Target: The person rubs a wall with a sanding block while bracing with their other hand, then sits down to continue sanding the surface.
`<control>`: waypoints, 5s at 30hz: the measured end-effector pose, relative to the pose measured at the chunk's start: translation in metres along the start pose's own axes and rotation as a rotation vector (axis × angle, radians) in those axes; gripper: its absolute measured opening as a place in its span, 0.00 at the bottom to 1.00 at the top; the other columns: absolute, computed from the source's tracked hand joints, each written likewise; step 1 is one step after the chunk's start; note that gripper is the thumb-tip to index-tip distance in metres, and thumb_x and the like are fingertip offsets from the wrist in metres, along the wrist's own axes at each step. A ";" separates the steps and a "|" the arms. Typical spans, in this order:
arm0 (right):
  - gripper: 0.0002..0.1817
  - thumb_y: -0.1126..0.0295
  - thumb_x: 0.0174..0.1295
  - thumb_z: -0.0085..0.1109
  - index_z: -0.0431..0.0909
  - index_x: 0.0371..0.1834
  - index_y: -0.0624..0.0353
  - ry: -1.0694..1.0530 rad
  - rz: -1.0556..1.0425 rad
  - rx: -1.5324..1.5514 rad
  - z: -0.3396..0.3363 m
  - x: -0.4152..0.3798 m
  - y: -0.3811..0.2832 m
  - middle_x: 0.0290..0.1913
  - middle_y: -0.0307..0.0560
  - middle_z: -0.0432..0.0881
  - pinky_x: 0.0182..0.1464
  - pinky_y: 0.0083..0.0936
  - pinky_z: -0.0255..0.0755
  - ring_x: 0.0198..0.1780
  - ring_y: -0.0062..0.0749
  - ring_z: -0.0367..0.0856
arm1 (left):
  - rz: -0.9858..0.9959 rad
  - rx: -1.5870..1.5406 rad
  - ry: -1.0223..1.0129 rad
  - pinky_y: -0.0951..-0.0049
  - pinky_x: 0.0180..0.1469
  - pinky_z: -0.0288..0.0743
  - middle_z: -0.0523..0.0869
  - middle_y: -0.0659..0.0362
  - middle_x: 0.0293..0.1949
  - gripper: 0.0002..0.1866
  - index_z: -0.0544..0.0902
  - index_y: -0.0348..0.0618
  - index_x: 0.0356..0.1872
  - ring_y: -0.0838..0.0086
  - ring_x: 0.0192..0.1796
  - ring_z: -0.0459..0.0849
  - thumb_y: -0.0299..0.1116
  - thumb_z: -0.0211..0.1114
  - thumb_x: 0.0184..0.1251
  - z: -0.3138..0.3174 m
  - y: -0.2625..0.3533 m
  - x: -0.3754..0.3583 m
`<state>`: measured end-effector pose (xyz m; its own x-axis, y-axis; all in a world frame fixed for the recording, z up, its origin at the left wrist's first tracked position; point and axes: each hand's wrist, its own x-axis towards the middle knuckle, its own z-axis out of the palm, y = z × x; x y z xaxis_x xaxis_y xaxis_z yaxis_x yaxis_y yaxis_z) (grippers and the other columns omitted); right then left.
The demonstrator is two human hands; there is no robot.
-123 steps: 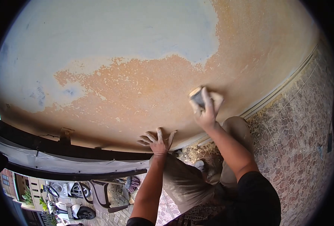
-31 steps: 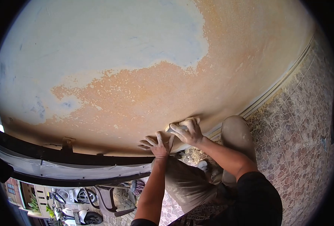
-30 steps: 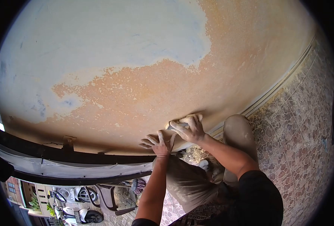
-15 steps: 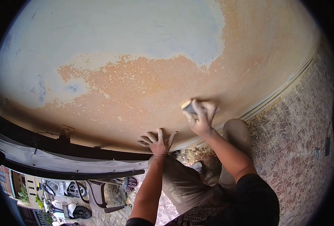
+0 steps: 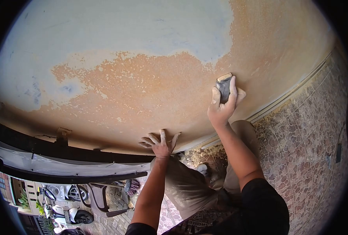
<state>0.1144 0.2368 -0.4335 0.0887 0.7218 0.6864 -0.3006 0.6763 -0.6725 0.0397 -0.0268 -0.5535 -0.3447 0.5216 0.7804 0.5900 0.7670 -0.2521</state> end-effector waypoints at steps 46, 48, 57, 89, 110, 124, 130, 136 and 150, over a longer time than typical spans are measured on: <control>0.36 0.65 0.59 0.77 0.74 0.72 0.56 -0.066 -0.008 -0.005 0.008 -0.005 -0.022 0.55 0.48 0.66 0.55 0.38 0.63 0.52 0.37 0.68 | -0.008 0.005 -0.048 0.07 0.66 0.26 0.38 0.27 0.80 0.61 0.60 0.55 0.79 0.15 0.78 0.29 0.75 0.75 0.48 -0.001 0.001 0.000; 0.36 0.66 0.60 0.76 0.75 0.73 0.53 -0.134 -0.168 -0.062 0.004 -0.025 -0.009 0.54 0.46 0.66 0.55 0.38 0.64 0.51 0.36 0.69 | -0.010 0.001 -0.034 0.08 0.66 0.25 0.37 0.27 0.81 0.61 0.60 0.55 0.80 0.16 0.78 0.28 0.75 0.74 0.49 0.002 0.000 -0.005; 0.34 0.70 0.65 0.71 0.69 0.73 0.70 -0.080 -0.080 -0.110 0.003 0.011 -0.029 0.57 0.52 0.66 0.52 0.33 0.73 0.54 0.39 0.69 | 0.013 -0.013 0.002 0.10 0.67 0.23 0.34 0.30 0.82 0.62 0.56 0.57 0.82 0.19 0.79 0.26 0.76 0.72 0.50 0.002 -0.001 0.002; 0.37 0.59 0.56 0.80 0.78 0.70 0.45 -0.458 -0.492 -0.149 -0.021 -0.075 -0.003 0.51 0.41 0.70 0.54 0.38 0.61 0.53 0.35 0.69 | 0.008 0.001 -0.035 0.09 0.67 0.27 0.40 0.25 0.80 0.63 0.59 0.52 0.80 0.14 0.78 0.31 0.77 0.74 0.47 0.004 -0.004 -0.004; 0.37 0.64 0.58 0.79 0.75 0.71 0.59 -0.361 -0.380 -0.095 -0.019 -0.079 0.006 0.52 0.48 0.69 0.56 0.37 0.64 0.52 0.38 0.71 | 0.020 -0.005 -0.006 0.09 0.66 0.25 0.37 0.26 0.80 0.63 0.55 0.54 0.81 0.14 0.77 0.28 0.76 0.73 0.49 0.001 -0.002 0.001; 0.39 0.65 0.54 0.81 0.76 0.72 0.50 -0.475 -0.518 -0.125 -0.025 -0.075 0.002 0.53 0.46 0.70 0.54 0.37 0.62 0.52 0.36 0.70 | 0.002 -0.002 -0.010 0.08 0.66 0.25 0.36 0.29 0.81 0.60 0.60 0.57 0.79 0.18 0.79 0.27 0.78 0.72 0.48 -0.001 -0.002 -0.003; 0.37 0.67 0.57 0.79 0.75 0.72 0.56 0.021 -0.026 -0.043 0.006 0.017 -0.016 0.53 0.47 0.68 0.52 0.37 0.65 0.52 0.38 0.68 | 0.017 0.020 -0.001 0.08 0.66 0.27 0.37 0.27 0.81 0.66 0.55 0.54 0.82 0.15 0.78 0.31 0.77 0.74 0.46 0.001 -0.001 -0.001; 0.33 0.56 0.56 0.78 0.80 0.69 0.32 -0.407 -0.493 -0.164 -0.019 -0.082 0.004 0.45 0.32 0.71 0.55 0.37 0.61 0.47 0.27 0.70 | -0.003 -0.028 -0.011 0.07 0.65 0.25 0.38 0.29 0.81 0.58 0.61 0.61 0.77 0.17 0.79 0.27 0.76 0.74 0.48 0.001 -0.004 -0.003; 0.33 0.64 0.56 0.79 0.80 0.68 0.50 -0.256 -0.247 -0.078 -0.005 -0.046 -0.018 0.50 0.42 0.71 0.53 0.37 0.60 0.51 0.35 0.69 | 0.031 -0.022 0.012 0.08 0.66 0.24 0.36 0.26 0.81 0.61 0.57 0.54 0.81 0.16 0.78 0.29 0.74 0.74 0.50 0.002 -0.004 0.001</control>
<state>0.1203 0.1924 -0.4543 -0.0942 0.4819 0.8712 -0.2256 0.8420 -0.4901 0.0354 -0.0283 -0.5531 -0.3172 0.5401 0.7795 0.6160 0.7423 -0.2637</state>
